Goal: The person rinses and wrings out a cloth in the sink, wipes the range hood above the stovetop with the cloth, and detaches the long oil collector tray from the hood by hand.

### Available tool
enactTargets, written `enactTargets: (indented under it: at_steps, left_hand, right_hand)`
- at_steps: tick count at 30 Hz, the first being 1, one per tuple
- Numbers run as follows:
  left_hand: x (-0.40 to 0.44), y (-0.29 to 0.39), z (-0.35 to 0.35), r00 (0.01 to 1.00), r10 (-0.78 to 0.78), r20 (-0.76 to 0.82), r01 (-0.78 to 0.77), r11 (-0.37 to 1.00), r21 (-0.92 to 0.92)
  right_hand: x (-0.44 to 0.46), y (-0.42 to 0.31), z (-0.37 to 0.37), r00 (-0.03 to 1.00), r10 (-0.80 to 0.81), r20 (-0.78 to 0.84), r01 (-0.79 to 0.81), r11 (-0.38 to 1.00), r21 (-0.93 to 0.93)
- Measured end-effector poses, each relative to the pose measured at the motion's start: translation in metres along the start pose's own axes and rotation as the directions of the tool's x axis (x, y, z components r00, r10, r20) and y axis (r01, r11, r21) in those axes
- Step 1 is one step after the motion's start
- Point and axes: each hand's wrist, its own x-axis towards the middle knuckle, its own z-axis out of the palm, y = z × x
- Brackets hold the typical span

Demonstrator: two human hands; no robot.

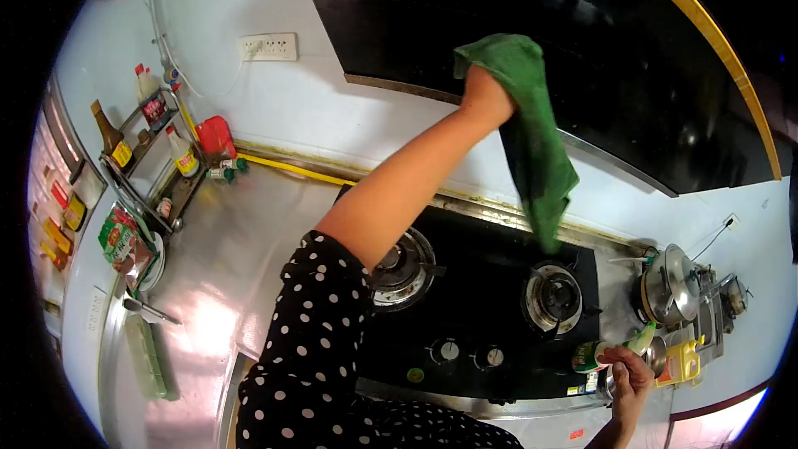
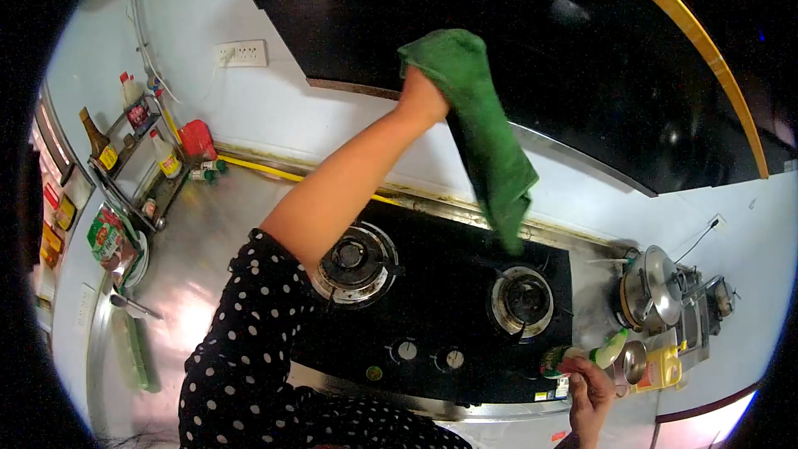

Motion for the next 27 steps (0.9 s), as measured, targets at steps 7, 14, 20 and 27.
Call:
enactTargets:
  at_steps: [7, 14, 20, 27]
  left_hand:
    - [-0.019, -0.111, -0.108, 0.765, -0.587, 0.265, 0.614, 0.542, -0.573]
    - [0.001, -0.087, -0.156, 0.952, -0.271, -0.141, 0.264, 0.962, -0.065]
    - [-0.001, -0.088, -0.132, 0.982, -0.136, 0.127, 0.184, 0.591, -0.785]
    - [-0.006, 0.039, -0.047, 0.905, -0.211, 0.369, 0.422, 0.334, -0.843]
  right_hand:
    - [-0.008, 0.007, -0.013, 0.997, 0.049, -0.059, -0.051, 0.998, -0.04]
    - [-0.023, 0.026, -0.025, 0.986, 0.08, -0.145, -0.081, 0.997, 0.002]
    - [-0.047, 0.024, -0.044, 0.973, 0.136, -0.186, -0.148, 0.988, -0.05]
    - [-0.056, 0.026, -0.072, 0.996, -0.059, -0.063, 0.055, 0.997, -0.055]
